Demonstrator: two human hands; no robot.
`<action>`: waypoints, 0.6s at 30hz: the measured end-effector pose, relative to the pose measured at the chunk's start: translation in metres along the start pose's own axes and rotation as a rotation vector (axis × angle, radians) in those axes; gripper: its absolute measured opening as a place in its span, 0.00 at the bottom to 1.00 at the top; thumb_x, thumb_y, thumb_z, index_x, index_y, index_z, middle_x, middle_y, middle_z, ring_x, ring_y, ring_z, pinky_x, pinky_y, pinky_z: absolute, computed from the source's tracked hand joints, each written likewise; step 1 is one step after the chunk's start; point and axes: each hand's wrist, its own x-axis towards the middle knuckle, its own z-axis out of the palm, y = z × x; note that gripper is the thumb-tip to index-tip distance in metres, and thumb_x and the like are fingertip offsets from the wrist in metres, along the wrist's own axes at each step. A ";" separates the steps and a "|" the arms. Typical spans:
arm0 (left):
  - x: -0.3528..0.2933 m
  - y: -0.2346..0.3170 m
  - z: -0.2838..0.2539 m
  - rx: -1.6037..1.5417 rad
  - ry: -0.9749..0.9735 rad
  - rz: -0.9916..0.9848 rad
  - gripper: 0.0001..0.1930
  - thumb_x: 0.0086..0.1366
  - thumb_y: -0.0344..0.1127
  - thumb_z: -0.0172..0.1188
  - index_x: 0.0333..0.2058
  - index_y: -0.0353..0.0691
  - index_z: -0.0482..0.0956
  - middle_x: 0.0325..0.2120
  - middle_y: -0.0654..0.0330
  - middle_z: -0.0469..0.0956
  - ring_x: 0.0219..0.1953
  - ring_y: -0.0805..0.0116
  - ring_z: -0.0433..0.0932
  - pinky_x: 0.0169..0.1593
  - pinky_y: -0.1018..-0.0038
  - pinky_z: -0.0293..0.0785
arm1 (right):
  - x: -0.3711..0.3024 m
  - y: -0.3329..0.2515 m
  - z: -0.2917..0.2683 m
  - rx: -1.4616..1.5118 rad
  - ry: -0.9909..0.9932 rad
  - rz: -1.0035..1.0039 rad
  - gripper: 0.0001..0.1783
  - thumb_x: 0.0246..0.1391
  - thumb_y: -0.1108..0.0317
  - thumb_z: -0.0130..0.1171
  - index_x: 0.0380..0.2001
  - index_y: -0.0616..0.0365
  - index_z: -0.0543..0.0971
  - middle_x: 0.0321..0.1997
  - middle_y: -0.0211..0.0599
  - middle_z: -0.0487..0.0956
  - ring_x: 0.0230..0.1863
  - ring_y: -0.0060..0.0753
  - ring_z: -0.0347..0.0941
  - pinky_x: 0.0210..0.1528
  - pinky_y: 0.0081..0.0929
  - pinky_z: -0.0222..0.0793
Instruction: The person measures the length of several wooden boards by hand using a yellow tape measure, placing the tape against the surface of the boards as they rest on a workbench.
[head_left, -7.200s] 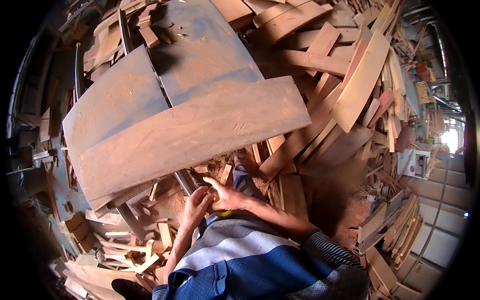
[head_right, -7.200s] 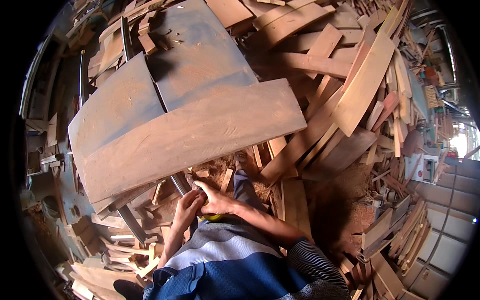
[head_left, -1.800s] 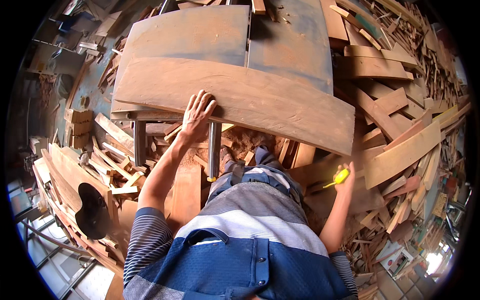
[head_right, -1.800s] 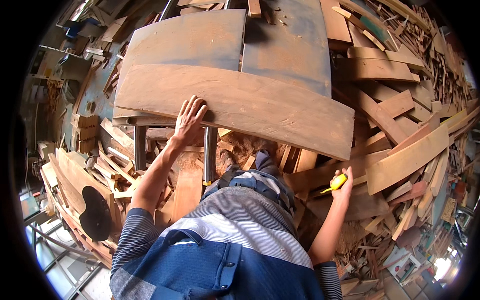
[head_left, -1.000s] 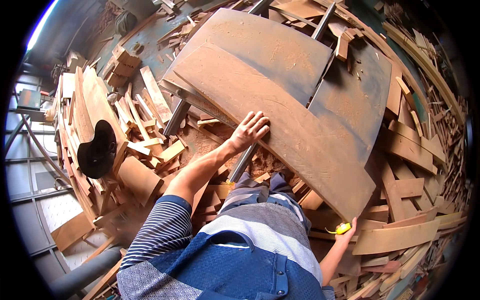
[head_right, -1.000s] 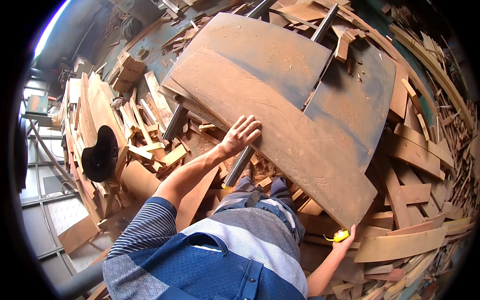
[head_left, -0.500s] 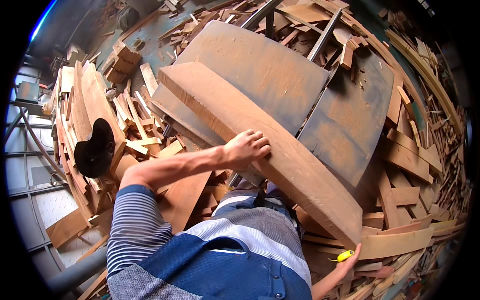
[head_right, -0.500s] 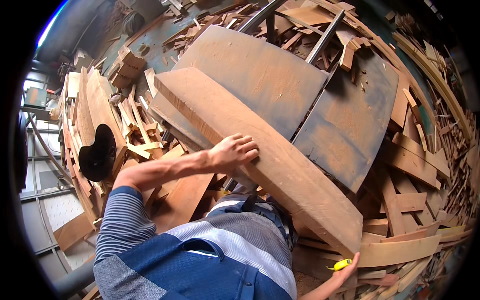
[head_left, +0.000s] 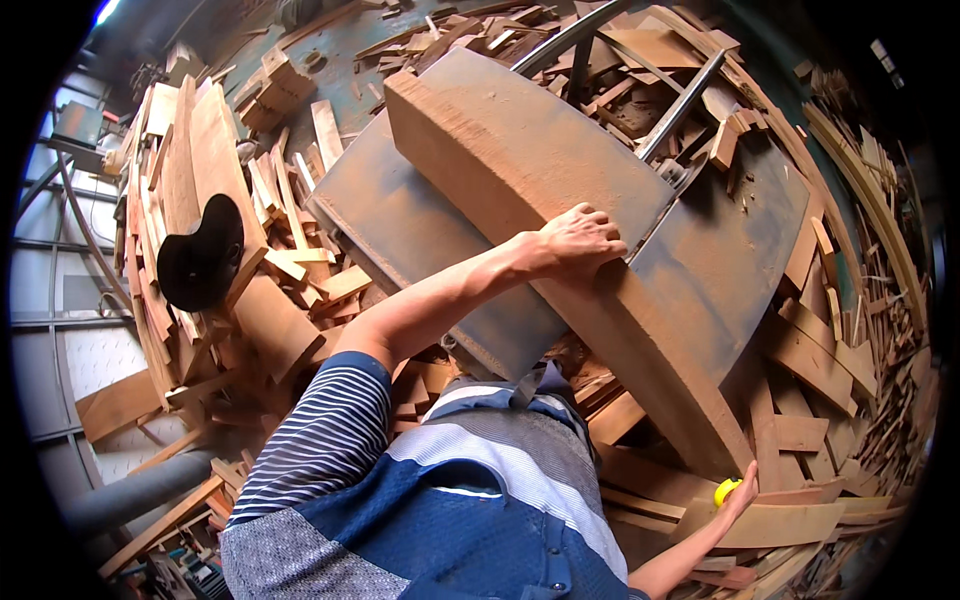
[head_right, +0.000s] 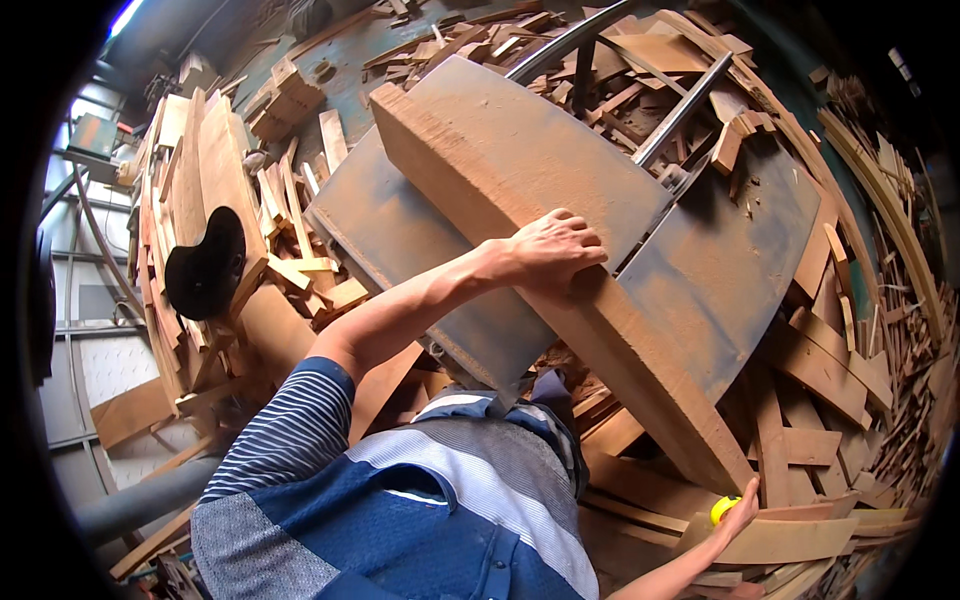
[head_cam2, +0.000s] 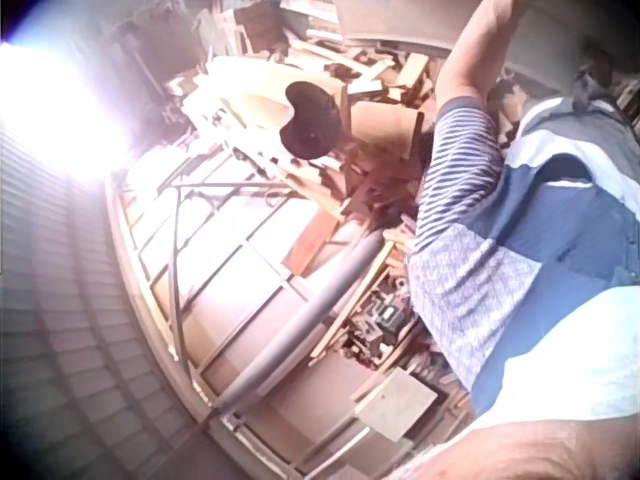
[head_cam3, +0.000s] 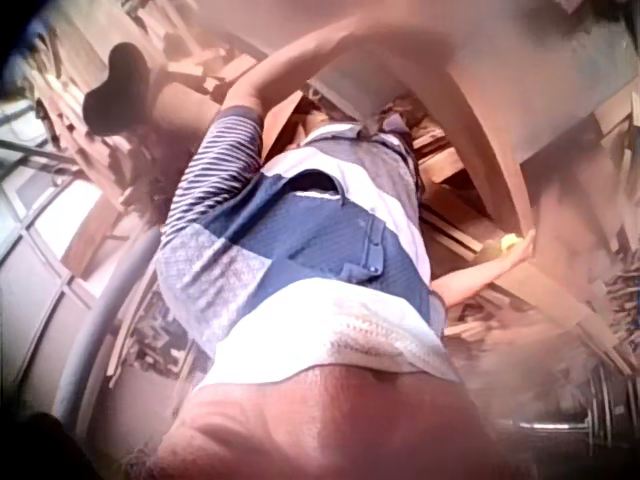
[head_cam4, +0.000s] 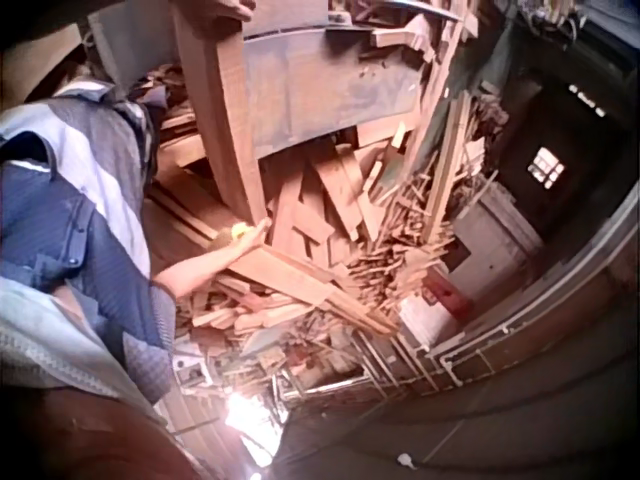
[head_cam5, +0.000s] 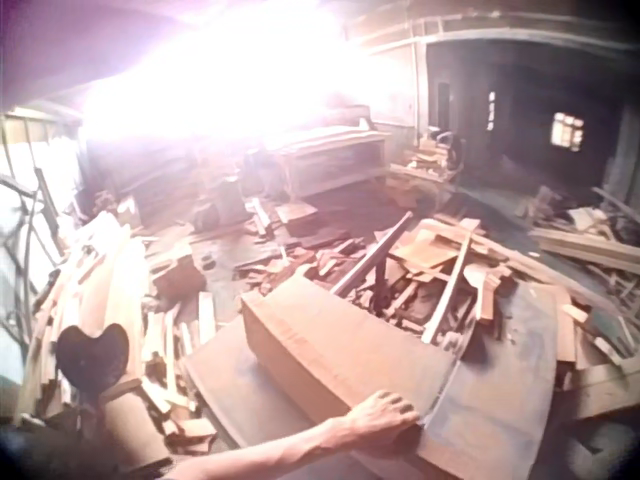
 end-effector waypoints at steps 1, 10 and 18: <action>-0.006 0.001 0.002 0.032 0.035 -0.034 0.34 0.45 0.57 0.74 0.48 0.44 0.79 0.46 0.56 0.79 0.54 0.56 0.75 0.60 0.59 0.67 | 0.003 -0.001 0.006 -0.015 0.007 0.013 0.39 0.62 0.43 0.62 0.59 0.71 0.77 0.58 0.45 0.79 0.55 0.34 0.75 0.56 0.29 0.70; 0.007 -0.011 0.008 0.093 0.105 -0.109 0.41 0.38 0.73 0.73 0.43 0.46 0.81 0.42 0.58 0.80 0.50 0.57 0.78 0.55 0.62 0.71 | 0.055 0.006 0.015 -0.285 0.042 0.083 0.42 0.59 0.34 0.60 0.47 0.72 0.83 0.37 0.41 0.81 0.35 0.31 0.74 0.36 0.32 0.70; 0.043 -0.036 0.008 0.031 -0.005 -0.130 0.40 0.39 0.74 0.72 0.37 0.41 0.84 0.36 0.55 0.82 0.46 0.54 0.81 0.51 0.61 0.74 | 0.060 -0.044 0.045 -0.671 0.084 0.021 0.50 0.59 0.25 0.47 0.41 0.73 0.84 0.39 0.57 0.84 0.42 0.53 0.80 0.48 0.48 0.72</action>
